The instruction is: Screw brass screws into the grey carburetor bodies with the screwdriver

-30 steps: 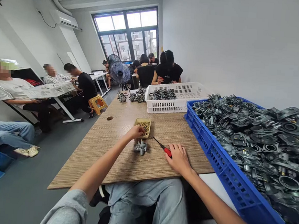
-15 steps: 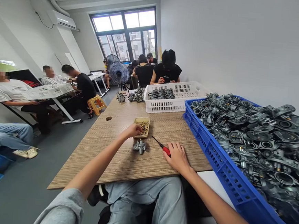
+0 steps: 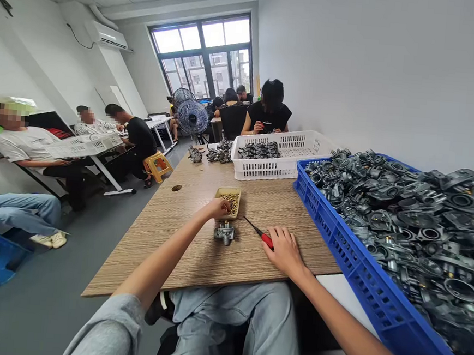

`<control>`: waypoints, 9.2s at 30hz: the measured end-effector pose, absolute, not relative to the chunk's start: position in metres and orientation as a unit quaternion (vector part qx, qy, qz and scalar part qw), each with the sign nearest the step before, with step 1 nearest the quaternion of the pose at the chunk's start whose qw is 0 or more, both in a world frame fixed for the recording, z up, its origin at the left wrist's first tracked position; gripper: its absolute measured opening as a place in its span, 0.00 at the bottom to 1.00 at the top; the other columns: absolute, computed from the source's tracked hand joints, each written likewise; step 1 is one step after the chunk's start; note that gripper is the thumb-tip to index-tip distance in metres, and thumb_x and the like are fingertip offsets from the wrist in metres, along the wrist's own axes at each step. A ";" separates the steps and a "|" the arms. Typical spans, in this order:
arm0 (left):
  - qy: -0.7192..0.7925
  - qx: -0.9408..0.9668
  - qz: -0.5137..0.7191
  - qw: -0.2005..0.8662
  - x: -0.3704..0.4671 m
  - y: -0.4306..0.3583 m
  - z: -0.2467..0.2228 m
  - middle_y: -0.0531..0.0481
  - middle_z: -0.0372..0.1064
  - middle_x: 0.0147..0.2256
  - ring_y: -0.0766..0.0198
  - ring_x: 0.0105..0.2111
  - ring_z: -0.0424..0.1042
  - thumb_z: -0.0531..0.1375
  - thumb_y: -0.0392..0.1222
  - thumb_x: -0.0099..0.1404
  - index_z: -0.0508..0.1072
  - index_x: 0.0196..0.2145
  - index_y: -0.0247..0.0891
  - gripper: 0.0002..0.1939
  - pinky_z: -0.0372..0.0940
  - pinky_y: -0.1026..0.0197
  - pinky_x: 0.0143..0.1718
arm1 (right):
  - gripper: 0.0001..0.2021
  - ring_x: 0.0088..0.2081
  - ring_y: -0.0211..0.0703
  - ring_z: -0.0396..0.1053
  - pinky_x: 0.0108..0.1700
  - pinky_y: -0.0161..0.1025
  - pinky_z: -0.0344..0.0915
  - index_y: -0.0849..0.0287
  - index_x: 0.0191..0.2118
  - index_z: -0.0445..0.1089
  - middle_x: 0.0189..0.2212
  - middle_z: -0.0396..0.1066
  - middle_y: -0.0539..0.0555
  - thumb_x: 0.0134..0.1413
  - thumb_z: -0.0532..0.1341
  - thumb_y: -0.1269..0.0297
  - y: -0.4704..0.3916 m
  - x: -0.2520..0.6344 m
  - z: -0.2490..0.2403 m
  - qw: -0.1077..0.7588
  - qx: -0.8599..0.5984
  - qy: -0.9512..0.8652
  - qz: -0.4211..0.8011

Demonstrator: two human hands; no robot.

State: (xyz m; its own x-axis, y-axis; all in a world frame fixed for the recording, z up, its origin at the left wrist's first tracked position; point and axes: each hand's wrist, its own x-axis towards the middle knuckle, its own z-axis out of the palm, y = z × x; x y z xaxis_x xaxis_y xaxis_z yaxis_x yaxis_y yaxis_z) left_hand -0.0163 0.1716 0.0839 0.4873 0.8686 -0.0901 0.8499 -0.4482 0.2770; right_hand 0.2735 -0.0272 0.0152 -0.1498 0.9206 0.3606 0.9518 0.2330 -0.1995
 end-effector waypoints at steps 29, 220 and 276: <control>0.533 0.833 0.112 0.097 -0.033 0.175 0.085 0.48 0.73 0.28 0.62 0.29 0.67 0.58 0.47 0.70 0.76 0.31 0.36 0.14 0.59 0.61 0.32 | 0.19 0.56 0.56 0.65 0.56 0.47 0.58 0.58 0.61 0.69 0.56 0.73 0.62 0.72 0.60 0.55 -0.026 0.275 0.013 0.204 -0.618 -0.758 -0.036; 0.431 0.545 0.490 0.526 0.013 -0.098 0.050 0.42 0.83 0.37 0.55 0.38 0.79 0.72 0.65 0.62 0.86 0.36 0.36 0.26 0.72 0.56 0.45 | 0.05 0.40 0.47 0.72 0.48 0.45 0.63 0.57 0.46 0.72 0.39 0.78 0.54 0.74 0.59 0.71 -0.094 0.215 0.080 0.379 -0.324 -0.866 0.050; 0.489 0.776 0.397 0.022 0.015 -0.017 0.022 0.42 0.72 0.56 0.53 0.50 0.72 0.62 0.43 0.76 0.80 0.50 0.45 0.09 0.68 0.46 0.58 | 0.07 0.49 0.56 0.69 0.50 0.48 0.63 0.56 0.48 0.70 0.46 0.75 0.60 0.72 0.59 0.60 -0.022 0.287 0.005 0.255 -0.600 -0.757 -0.044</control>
